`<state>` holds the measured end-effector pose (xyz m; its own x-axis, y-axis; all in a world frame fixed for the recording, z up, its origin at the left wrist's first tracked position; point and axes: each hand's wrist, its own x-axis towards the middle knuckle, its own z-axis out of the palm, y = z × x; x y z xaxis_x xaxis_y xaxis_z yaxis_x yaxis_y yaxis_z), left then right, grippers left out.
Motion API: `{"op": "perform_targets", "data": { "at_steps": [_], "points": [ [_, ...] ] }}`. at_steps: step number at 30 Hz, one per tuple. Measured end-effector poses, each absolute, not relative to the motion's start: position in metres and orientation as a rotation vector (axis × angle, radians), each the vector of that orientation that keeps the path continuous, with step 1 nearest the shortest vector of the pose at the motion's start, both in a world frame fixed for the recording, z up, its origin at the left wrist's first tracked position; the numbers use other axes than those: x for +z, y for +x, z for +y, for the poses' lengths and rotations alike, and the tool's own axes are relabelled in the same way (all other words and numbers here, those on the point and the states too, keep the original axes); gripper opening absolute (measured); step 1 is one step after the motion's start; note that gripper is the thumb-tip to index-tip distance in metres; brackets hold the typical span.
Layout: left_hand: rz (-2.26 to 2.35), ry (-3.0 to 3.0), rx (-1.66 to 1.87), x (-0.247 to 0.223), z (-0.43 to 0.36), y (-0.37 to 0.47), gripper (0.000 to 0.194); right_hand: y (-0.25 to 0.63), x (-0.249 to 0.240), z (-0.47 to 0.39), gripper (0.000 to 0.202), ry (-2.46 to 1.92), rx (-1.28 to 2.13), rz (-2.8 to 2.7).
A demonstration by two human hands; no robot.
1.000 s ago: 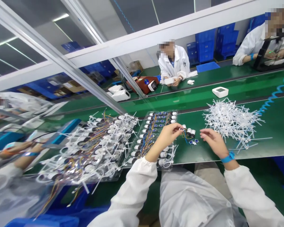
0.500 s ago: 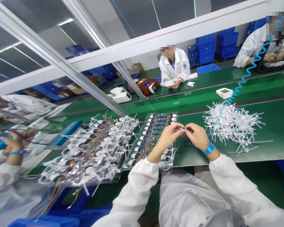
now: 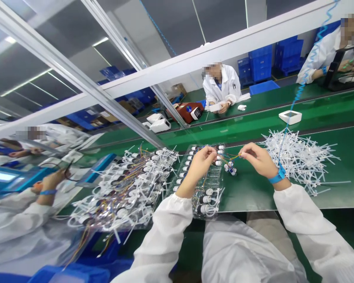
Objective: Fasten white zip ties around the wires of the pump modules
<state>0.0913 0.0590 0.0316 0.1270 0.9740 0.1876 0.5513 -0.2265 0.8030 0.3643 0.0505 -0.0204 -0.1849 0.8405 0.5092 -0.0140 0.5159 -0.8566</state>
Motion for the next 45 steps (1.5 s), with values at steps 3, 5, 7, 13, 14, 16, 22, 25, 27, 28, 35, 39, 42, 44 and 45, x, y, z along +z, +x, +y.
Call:
{"op": "perform_targets", "data": {
  "at_steps": [3, 5, 7, 13, 14, 16, 22, 25, 27, 28, 35, 39, 42, 44, 45],
  "points": [
    [1.48, 1.834, 0.972, 0.027, 0.062, 0.085, 0.017, 0.366, -0.021, 0.049, 0.032, -0.653, 1.055, -1.387],
    [1.476, 1.787, 0.967, 0.023, 0.064, 0.082, 0.018, 0.366, -0.02, 0.049, 0.038, -0.633, 1.113, -1.297],
    [1.465, 1.719, 0.976, 0.019, 0.067, 0.079, 0.018, 0.367, -0.02, 0.05, 0.043, -0.628, 1.14, -1.231],
    [1.471, 1.632, 1.029, 0.012, 0.072, 0.076, 0.016, 0.384, -0.026, 0.068, 0.051, -0.655, 1.125, -1.092],
    [1.475, 1.629, 1.049, 0.011, 0.073, 0.076, 0.017, 0.388, -0.028, 0.072, 0.052, -0.667, 1.128, -1.082],
    [1.475, 1.608, 1.079, 0.009, 0.074, 0.074, 0.019, 0.395, -0.033, 0.08, 0.055, -0.687, 1.134, -1.053],
    [1.467, 1.549, 1.095, 0.006, 0.079, 0.073, 0.028, 0.405, -0.056, 0.096, 0.054, -0.757, 1.148, -0.985],
    [1.43, 1.568, 1.05, 0.007, 0.08, 0.082, 0.03, 0.397, -0.067, 0.097, 0.055, -0.765, 1.219, -1.022],
    [1.39, 1.616, 0.994, 0.008, 0.081, 0.092, 0.031, 0.388, -0.073, 0.095, 0.056, -0.76, 1.273, -1.085],
    [1.375, 1.643, 0.965, 0.008, 0.081, 0.099, 0.031, 0.384, -0.076, 0.094, 0.056, -0.764, 1.289, -1.116],
    [1.391, 1.664, 0.896, 0.009, 0.094, 0.132, 0.038, 0.376, -0.09, 0.095, 0.053, -0.84, 1.264, -1.144],
    [1.395, 1.639, 0.839, -0.006, 0.104, 0.141, 0.04, 0.378, -0.093, 0.096, 0.047, -0.874, 1.223, -1.17],
    [1.357, 1.808, 0.702, -0.022, 0.109, 0.152, 0.032, 0.377, -0.095, 0.095, 0.039, -0.922, 1.187, -1.209],
    [1.315, 1.938, 0.589, -0.03, 0.111, 0.158, 0.025, 0.376, -0.097, 0.094, 0.036, -0.951, 1.164, -1.217],
    [1.302, 1.98, 0.554, -0.033, 0.112, 0.159, 0.022, 0.376, -0.098, 0.094, 0.035, -0.959, 1.16, -1.219]
  ]
}}
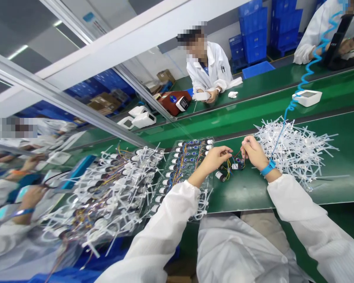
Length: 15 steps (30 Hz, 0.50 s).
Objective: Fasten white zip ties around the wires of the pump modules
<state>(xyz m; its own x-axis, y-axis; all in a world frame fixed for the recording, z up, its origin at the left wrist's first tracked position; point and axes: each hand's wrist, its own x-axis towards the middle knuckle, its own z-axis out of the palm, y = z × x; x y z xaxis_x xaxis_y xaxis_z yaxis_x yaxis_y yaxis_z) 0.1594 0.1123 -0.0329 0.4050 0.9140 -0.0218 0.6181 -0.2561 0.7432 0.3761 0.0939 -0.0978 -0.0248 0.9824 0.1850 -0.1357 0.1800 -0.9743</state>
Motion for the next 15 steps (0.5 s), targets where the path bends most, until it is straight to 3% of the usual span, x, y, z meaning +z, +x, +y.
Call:
{"op": "perform_targets", "data": {
  "at_steps": [10, 15],
  "points": [
    [1.194, 1.63, 0.768, -0.011, 0.088, 0.136, 0.034, 0.374, -0.104, 0.101, 0.037, -0.977, 1.137, -1.121],
    [1.26, 1.863, 0.715, 0.017, 0.035, 0.128, 0.021, 0.374, -0.106, 0.107, 0.051, -0.928, 1.217, -0.947]
  ]
}}
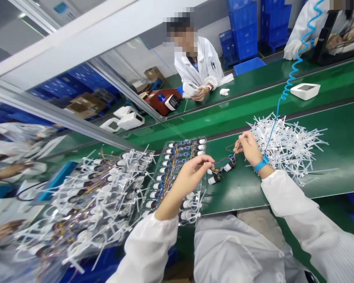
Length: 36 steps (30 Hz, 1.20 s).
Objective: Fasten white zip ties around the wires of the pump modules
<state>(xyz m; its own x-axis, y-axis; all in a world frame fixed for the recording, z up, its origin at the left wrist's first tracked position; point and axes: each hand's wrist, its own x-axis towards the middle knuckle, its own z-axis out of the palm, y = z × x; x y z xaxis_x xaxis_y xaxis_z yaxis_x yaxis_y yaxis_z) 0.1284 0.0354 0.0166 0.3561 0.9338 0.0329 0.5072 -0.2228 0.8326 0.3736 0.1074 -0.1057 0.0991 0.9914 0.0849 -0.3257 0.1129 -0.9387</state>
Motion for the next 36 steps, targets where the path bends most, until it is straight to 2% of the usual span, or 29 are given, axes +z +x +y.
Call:
{"op": "perform_targets", "data": {
  "at_steps": [4, 12, 18, 22, 28, 33, 36],
  "points": [
    [1.301, 2.007, 0.723, 0.011, -0.011, 0.138, 0.021, 0.376, -0.105, 0.107, 0.053, -0.908, 1.275, -0.93],
    [1.321, 2.074, 0.923, -0.064, -0.078, 0.194, 0.015, 0.382, -0.104, 0.106, 0.049, -0.952, 1.183, -1.038],
    [1.399, 1.926, 1.035, -0.091, -0.07, 0.212, 0.013, 0.385, -0.107, 0.104, 0.036, -1.062, 1.132, -1.194],
    [1.489, 1.903, 0.966, -0.1, -0.056, 0.213, 0.014, 0.387, -0.11, 0.102, 0.039, -1.168, 1.116, -1.301],
    [1.509, 2.126, 0.901, -0.122, -0.051, 0.215, 0.029, 0.386, -0.106, 0.1, 0.041, -1.158, 1.128, -1.25],
    [1.414, 2.243, 0.884, -0.129, -0.053, 0.215, 0.015, 0.387, -0.1, 0.098, 0.041, -1.139, 1.129, -1.139],
    [1.369, 2.223, 0.912, -0.128, -0.053, 0.213, 0.027, 0.389, -0.099, 0.097, 0.045, -1.176, 1.138, -1.102]
  ]
}}
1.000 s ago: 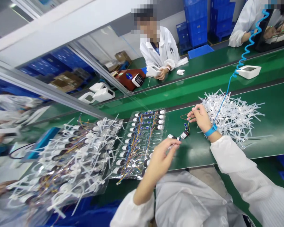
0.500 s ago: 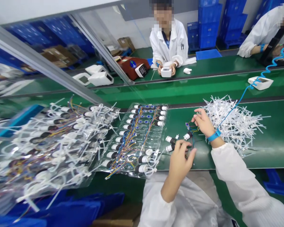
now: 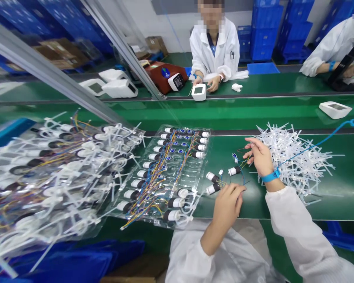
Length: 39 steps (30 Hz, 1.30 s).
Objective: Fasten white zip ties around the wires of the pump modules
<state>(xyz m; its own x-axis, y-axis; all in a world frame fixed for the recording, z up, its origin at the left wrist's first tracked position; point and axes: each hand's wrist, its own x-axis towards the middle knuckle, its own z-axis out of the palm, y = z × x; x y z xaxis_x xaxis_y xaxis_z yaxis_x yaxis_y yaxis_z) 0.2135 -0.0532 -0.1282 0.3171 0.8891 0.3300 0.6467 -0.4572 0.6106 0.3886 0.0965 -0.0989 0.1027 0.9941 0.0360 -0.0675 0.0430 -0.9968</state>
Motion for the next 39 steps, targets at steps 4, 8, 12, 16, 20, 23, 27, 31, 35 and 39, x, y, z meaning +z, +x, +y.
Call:
{"op": "perform_targets", "data": {
  "at_steps": [4, 8, 12, 16, 20, 23, 27, 31, 35, 39],
  "points": [
    [1.372, 2.185, 0.946, -0.128, -0.053, 0.213, 0.028, 0.39, -0.101, 0.097, 0.045, -1.208, 1.098, -1.105],
    [1.386, 2.143, 0.972, -0.125, -0.055, 0.213, 0.022, 0.392, -0.105, 0.101, 0.044, -1.288, 1.032, -1.185],
    [1.387, 2.135, 0.951, -0.122, -0.056, 0.214, 0.018, 0.394, -0.11, 0.102, 0.037, -1.362, 0.851, -1.489],
    [1.388, 2.137, 0.925, -0.121, -0.055, 0.214, 0.018, 0.394, -0.118, 0.101, 0.029, -1.394, 0.764, -1.717],
    [1.39, 2.116, 0.926, -0.121, -0.055, 0.215, 0.017, 0.393, -0.126, 0.101, 0.034, -1.398, 0.73, -1.793],
    [1.412, 2.099, 0.937, -0.123, -0.055, 0.215, 0.014, 0.392, -0.129, 0.102, 0.039, -1.404, 0.713, -1.781],
    [1.496, 1.988, 1.005, -0.13, -0.054, 0.215, 0.017, 0.391, -0.133, 0.103, 0.046, -1.38, 0.739, -1.747],
    [1.578, 1.827, 1.014, -0.134, -0.052, 0.214, 0.031, 0.394, -0.136, 0.103, 0.05, -1.37, 0.789, -1.776],
    [1.667, 1.802, 0.943, -0.133, -0.042, 0.213, 0.027, 0.4, -0.14, 0.104, 0.055, -1.326, 0.848, -1.842],
    [1.769, 1.875, 0.697, -0.123, -0.027, 0.215, 0.017, 0.403, -0.141, 0.103, 0.06, -1.309, 0.867, -1.958]
  ]
}}
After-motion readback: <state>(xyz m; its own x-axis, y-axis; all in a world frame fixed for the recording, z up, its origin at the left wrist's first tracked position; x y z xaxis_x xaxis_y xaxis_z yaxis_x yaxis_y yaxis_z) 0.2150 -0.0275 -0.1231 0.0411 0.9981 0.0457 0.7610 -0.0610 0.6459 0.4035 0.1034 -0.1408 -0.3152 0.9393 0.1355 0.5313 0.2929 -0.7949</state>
